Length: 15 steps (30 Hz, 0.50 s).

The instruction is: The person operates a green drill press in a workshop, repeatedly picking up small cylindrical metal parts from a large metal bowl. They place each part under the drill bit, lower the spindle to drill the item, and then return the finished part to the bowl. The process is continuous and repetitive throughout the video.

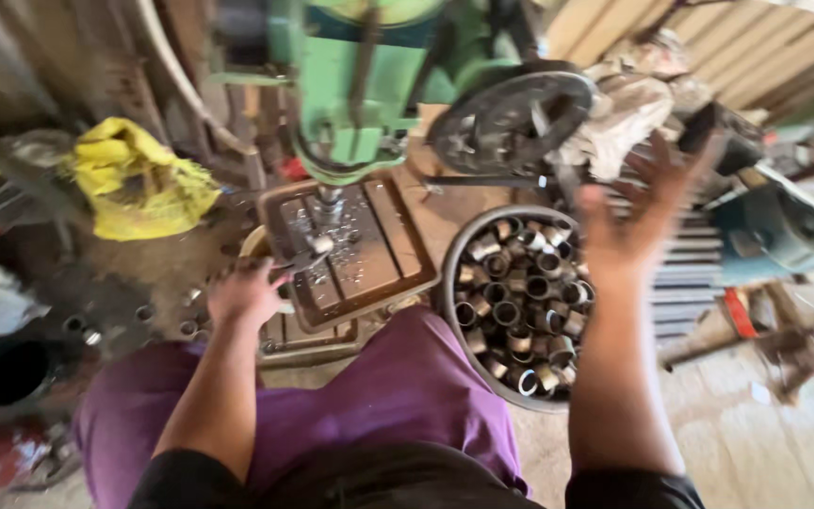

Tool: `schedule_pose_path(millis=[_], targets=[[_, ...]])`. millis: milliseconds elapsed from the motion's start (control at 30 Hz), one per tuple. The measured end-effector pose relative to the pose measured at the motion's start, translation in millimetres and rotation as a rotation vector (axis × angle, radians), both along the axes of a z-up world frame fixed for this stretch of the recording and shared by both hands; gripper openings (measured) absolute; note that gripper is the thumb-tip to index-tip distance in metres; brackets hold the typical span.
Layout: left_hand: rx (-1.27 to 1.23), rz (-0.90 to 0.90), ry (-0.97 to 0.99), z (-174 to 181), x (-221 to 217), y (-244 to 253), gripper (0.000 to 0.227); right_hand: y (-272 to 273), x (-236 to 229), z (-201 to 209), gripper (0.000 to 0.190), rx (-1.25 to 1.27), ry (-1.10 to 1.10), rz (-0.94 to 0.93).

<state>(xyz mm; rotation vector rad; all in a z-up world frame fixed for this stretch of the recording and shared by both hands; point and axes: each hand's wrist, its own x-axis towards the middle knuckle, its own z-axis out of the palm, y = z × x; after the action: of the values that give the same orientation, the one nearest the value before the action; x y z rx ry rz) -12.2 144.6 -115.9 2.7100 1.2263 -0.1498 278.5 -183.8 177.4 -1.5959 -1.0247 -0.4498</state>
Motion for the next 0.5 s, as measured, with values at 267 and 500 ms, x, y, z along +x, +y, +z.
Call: schedule_pose_path(millis=[267,500], targets=[[-0.066,0.078,-0.117,20,-2,-3,0.043,-8,1,-35,0.085,0.176,-0.134,-0.032],[-0.108,0.081,-0.079,24,-19,-5,0.043,-50,23,-161,0.030,-0.587,0.346,-0.455]])
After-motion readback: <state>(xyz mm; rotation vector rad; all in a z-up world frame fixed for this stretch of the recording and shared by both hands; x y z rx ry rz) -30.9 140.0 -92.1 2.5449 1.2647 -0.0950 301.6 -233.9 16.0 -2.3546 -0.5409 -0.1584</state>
